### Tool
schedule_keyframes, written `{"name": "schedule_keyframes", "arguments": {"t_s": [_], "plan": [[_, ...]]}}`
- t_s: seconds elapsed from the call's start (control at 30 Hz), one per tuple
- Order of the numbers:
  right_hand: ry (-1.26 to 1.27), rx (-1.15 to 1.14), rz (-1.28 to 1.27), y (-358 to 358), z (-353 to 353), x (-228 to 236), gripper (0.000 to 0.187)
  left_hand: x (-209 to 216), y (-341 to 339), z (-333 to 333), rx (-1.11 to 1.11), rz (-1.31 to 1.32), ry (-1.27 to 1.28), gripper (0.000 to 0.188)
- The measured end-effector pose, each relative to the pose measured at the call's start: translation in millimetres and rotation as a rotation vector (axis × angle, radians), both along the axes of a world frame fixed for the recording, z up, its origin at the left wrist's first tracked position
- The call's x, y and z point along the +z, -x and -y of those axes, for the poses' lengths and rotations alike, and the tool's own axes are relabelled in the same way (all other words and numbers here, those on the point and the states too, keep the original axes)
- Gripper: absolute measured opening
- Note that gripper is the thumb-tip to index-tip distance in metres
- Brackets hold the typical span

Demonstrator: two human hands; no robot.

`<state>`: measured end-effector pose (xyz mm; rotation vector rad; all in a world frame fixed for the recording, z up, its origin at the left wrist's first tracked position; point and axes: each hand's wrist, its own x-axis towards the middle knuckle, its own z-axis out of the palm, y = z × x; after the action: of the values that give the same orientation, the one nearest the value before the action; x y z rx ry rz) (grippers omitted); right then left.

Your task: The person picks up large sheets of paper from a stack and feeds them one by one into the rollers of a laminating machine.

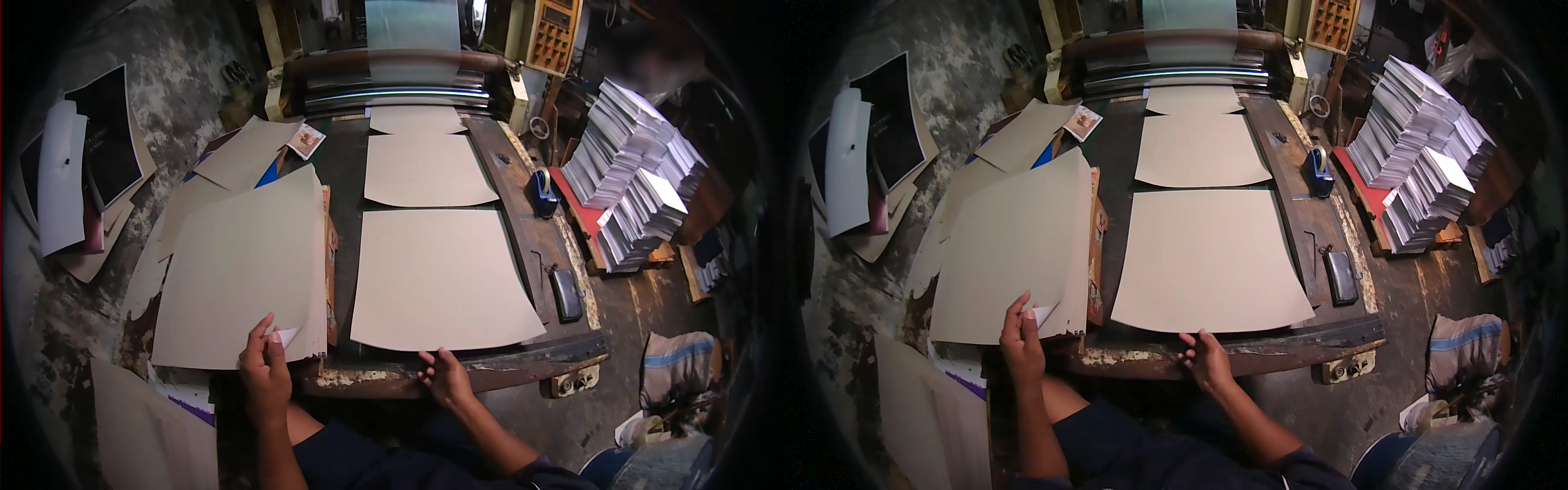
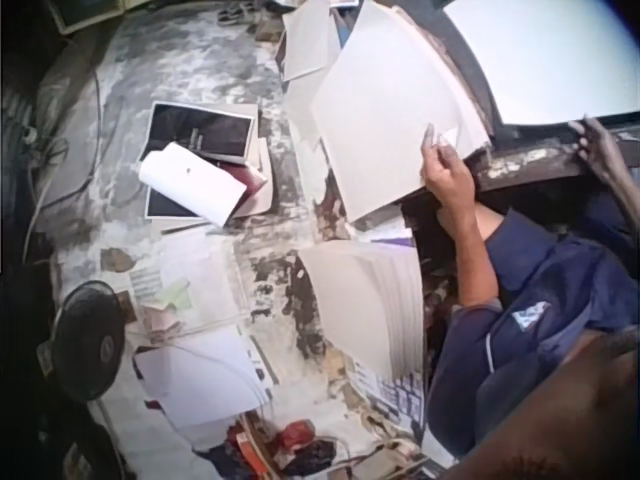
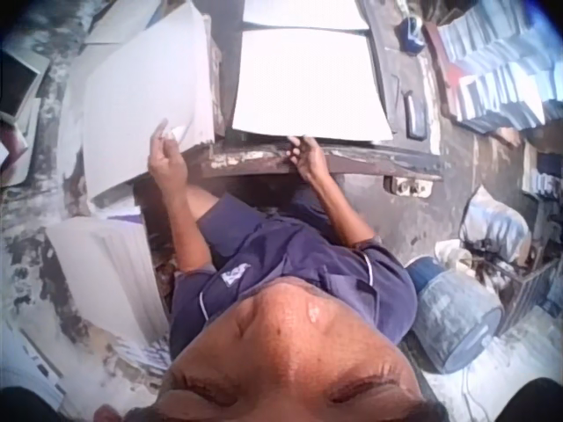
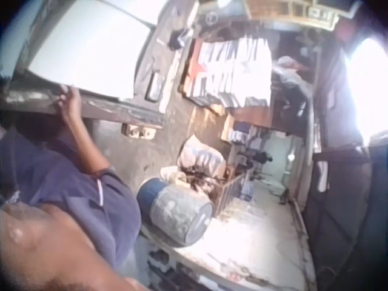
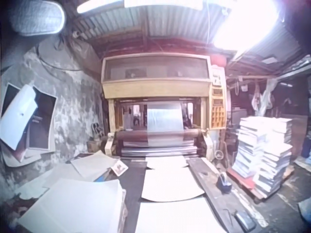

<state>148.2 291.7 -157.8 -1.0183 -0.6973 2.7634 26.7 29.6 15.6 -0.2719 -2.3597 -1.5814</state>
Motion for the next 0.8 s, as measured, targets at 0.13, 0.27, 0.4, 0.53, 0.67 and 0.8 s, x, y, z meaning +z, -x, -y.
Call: {"name": "schedule_keyframes", "arguments": {"t_s": [0.13,0.27,0.4,0.53,0.67,0.8], "plan": [[-0.066,-0.006,-0.035,28.2,-15.3,-9.6,0.026,2.8,-5.7,-4.1,0.036,-0.113,0.247,0.029],[-0.073,-0.044,-0.079,51.7,-24.6,-15.6,0.029,3.8,-8.3,3.4,-0.046,-0.143,0.366,0.033],[-0.058,-0.108,-0.116,68.2,-28.0,-15.5,0.029,-4.1,-5.0,7.5,-0.036,-0.150,0.336,0.035],[-0.102,-0.164,-0.066,71.6,-24.2,-10.5,0.055,-2.1,-1.0,3.5,0.039,0.052,-0.471,0.034],[-0.120,-0.054,-0.149,57.1,-25.0,16.7,0.061,16.9,-23.3,-2.8,-0.026,-0.163,0.053,0.026],[-0.207,0.258,-0.558,35.3,-21.5,70.1,0.072,28.6,-39.6,-2.9,-0.407,-0.200,0.228,0.019]]}}
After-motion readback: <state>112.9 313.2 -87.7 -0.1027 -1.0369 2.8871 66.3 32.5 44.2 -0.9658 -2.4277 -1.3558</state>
